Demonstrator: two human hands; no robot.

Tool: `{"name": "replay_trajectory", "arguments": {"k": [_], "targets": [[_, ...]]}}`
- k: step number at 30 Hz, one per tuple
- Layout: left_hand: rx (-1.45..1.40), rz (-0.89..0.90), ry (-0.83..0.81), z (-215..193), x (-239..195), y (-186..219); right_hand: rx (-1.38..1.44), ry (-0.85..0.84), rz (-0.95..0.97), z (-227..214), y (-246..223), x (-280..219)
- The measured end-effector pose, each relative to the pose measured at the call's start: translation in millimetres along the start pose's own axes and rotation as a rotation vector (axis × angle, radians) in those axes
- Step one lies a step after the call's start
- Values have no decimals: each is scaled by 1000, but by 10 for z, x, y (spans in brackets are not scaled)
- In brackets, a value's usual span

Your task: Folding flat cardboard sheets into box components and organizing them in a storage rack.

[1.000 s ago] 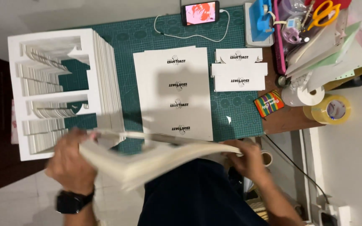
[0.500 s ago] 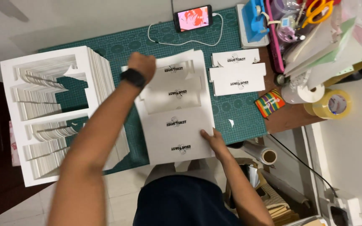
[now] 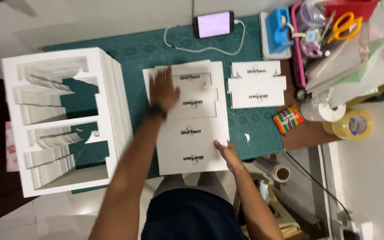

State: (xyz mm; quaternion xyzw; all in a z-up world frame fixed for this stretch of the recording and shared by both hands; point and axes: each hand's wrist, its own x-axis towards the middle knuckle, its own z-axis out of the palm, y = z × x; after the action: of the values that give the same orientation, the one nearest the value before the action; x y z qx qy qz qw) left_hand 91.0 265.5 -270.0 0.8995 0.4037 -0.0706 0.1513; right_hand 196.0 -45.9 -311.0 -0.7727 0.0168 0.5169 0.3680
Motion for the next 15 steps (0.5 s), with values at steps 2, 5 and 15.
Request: {"name": "replay_trajectory", "arguments": {"k": [2,5,15], "targets": [[-288,67,633,381,-581,-10,5,9,1,38,-156,-160],[-345,-220,450,751,-1691,-43,-7,-27,34,-12,-128,-102],[-862,-635,120,1445,-2562,-250,-51,-87,90,48,-270,-172]]}}
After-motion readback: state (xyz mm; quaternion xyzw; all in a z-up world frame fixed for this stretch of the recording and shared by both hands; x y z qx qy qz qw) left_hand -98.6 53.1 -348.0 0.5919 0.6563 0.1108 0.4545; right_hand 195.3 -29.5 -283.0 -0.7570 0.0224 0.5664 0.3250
